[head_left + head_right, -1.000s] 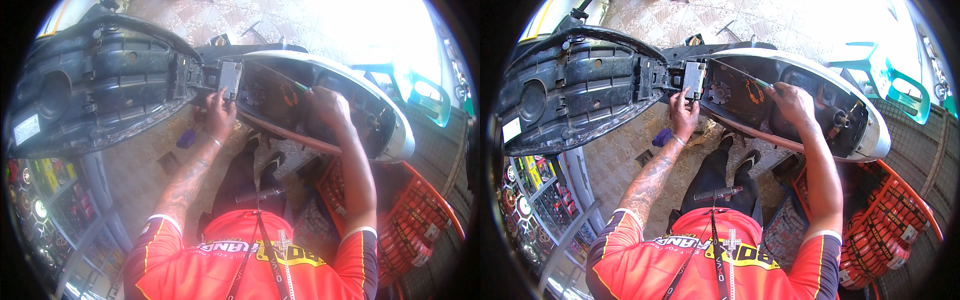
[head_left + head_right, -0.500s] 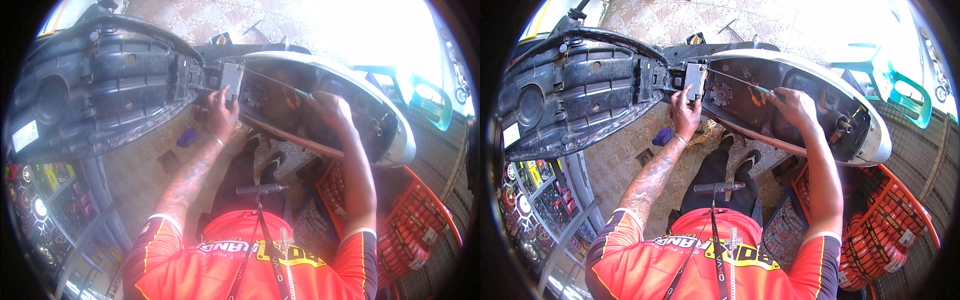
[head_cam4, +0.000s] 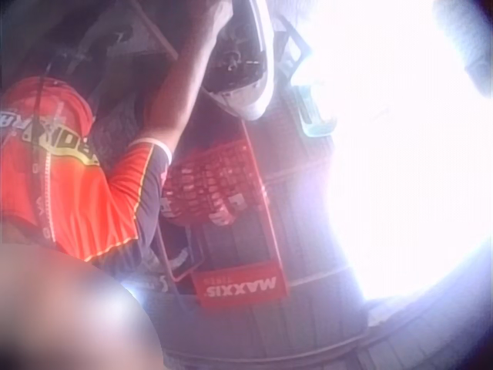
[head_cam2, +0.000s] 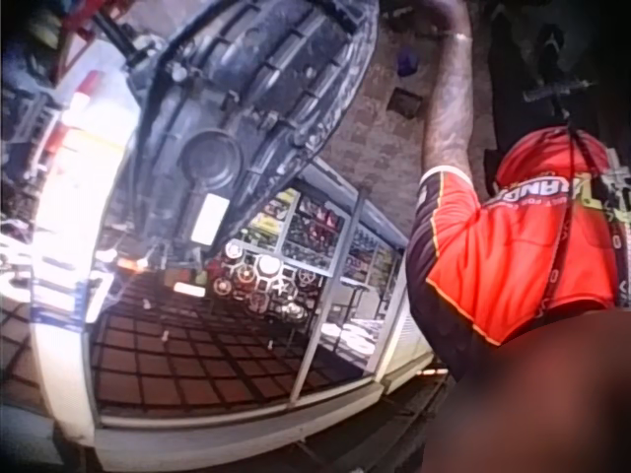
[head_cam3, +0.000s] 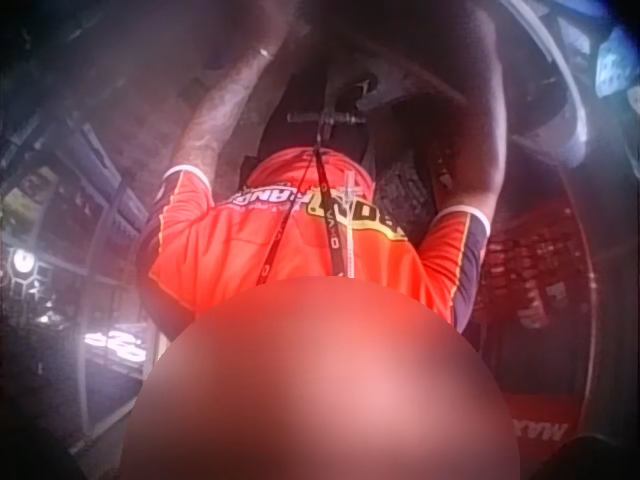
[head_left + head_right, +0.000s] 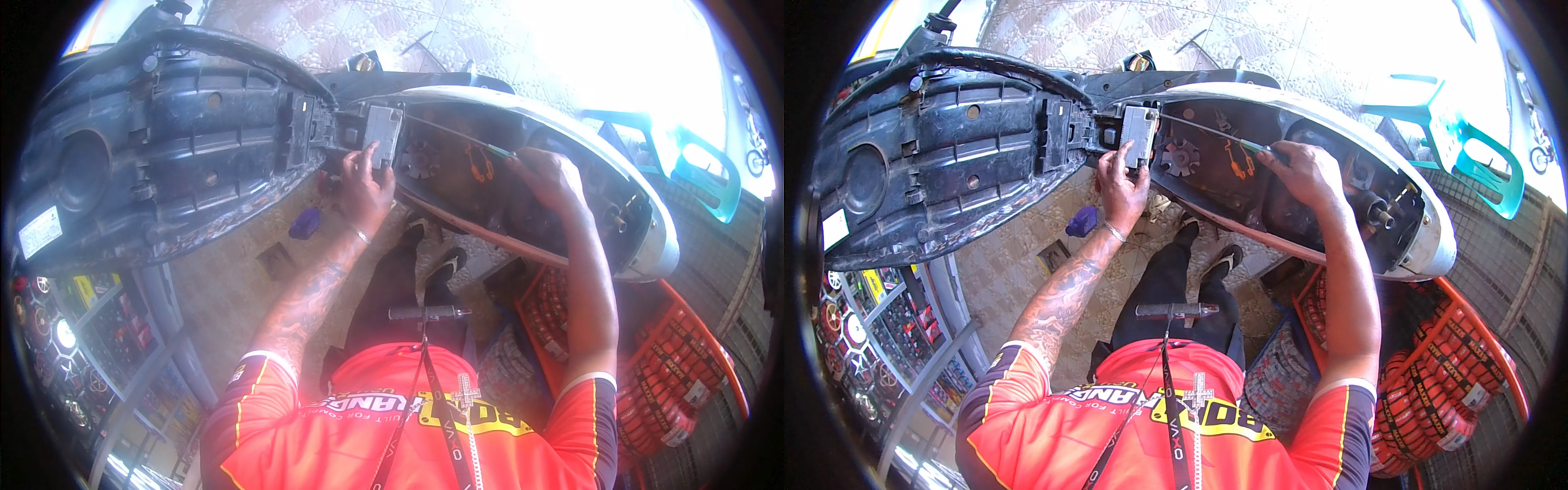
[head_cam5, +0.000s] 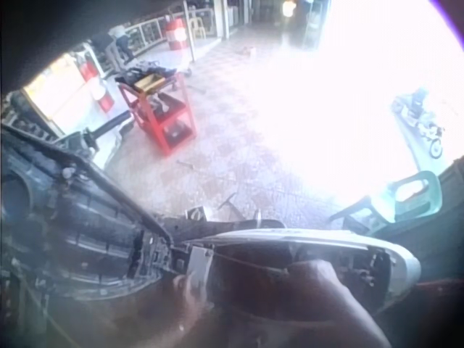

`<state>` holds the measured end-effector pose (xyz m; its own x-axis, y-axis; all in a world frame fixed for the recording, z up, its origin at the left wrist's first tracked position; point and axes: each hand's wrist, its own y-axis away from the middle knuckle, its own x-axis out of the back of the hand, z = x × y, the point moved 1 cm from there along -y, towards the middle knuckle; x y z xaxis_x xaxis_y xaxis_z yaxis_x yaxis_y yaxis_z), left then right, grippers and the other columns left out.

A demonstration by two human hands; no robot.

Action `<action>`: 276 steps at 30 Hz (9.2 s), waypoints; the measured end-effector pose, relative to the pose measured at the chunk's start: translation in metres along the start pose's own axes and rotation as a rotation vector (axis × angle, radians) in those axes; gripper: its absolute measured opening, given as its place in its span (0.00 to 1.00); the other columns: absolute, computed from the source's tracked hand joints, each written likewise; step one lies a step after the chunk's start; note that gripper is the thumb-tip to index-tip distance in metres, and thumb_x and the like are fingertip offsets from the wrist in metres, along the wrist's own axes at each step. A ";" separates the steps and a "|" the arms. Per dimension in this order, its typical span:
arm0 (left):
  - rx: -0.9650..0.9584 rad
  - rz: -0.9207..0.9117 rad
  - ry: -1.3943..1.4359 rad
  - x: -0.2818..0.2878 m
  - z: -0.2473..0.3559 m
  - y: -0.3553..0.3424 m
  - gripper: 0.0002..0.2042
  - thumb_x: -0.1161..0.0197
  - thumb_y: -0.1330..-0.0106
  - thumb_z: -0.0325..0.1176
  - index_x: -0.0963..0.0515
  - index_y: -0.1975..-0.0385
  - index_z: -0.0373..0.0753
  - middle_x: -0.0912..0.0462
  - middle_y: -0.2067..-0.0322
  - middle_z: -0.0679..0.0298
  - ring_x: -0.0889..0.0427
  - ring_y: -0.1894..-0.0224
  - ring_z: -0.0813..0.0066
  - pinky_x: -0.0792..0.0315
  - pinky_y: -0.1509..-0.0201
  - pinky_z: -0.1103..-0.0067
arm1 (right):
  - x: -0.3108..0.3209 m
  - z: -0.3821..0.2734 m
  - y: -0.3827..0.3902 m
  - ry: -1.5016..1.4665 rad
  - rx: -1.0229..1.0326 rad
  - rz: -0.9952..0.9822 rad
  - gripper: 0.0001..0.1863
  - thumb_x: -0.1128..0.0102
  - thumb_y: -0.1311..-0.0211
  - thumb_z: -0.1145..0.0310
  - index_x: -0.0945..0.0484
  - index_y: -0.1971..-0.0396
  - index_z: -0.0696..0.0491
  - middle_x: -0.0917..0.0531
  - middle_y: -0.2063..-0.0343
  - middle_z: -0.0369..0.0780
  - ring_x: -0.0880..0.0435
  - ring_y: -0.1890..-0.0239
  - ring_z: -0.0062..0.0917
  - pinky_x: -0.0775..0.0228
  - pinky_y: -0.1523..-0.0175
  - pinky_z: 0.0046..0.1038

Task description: The person retrieves a multimeter and a screwdriver from a tool cart, then uses the screwdriver to remove screws from the scooter's seat compartment. The person manipulates internal wiring and components within the seat area before closing the seat.

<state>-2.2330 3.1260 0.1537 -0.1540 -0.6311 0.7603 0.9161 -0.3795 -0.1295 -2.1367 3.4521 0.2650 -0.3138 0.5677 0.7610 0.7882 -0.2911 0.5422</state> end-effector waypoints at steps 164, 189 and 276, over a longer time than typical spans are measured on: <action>0.065 0.059 0.001 -0.026 0.023 -0.053 0.19 0.30 0.38 0.33 0.15 0.47 0.43 0.25 0.50 0.51 0.24 0.46 0.53 0.28 0.41 0.64 | -0.104 -0.127 -0.106 -0.220 0.298 0.353 0.13 0.37 0.36 0.59 0.15 0.55 0.46 0.15 0.58 0.43 0.13 0.55 0.42 0.20 0.51 0.42; 0.113 0.023 0.021 -0.026 0.022 -0.051 0.22 0.28 0.42 0.29 0.15 0.45 0.48 0.26 0.49 0.55 0.24 0.48 0.56 0.28 0.43 0.65 | -0.080 -0.114 -0.107 -0.298 0.287 0.163 0.16 0.34 0.39 0.54 0.10 0.58 0.47 0.11 0.60 0.44 0.12 0.54 0.42 0.21 0.47 0.41; 0.090 0.026 0.088 -0.026 0.024 -0.055 0.22 0.29 0.41 0.28 0.15 0.43 0.45 0.26 0.49 0.54 0.25 0.51 0.60 0.28 0.44 0.69 | -0.084 -0.121 -0.125 -0.337 0.255 0.123 0.15 0.33 0.40 0.55 0.10 0.60 0.48 0.11 0.65 0.47 0.10 0.60 0.43 0.19 0.50 0.41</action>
<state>-2.2708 3.1793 0.1566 -0.1578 -0.6984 0.6981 0.9491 -0.3024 -0.0880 -2.2730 3.3481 0.1767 -0.0526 0.7722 0.6332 0.9278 -0.1968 0.3171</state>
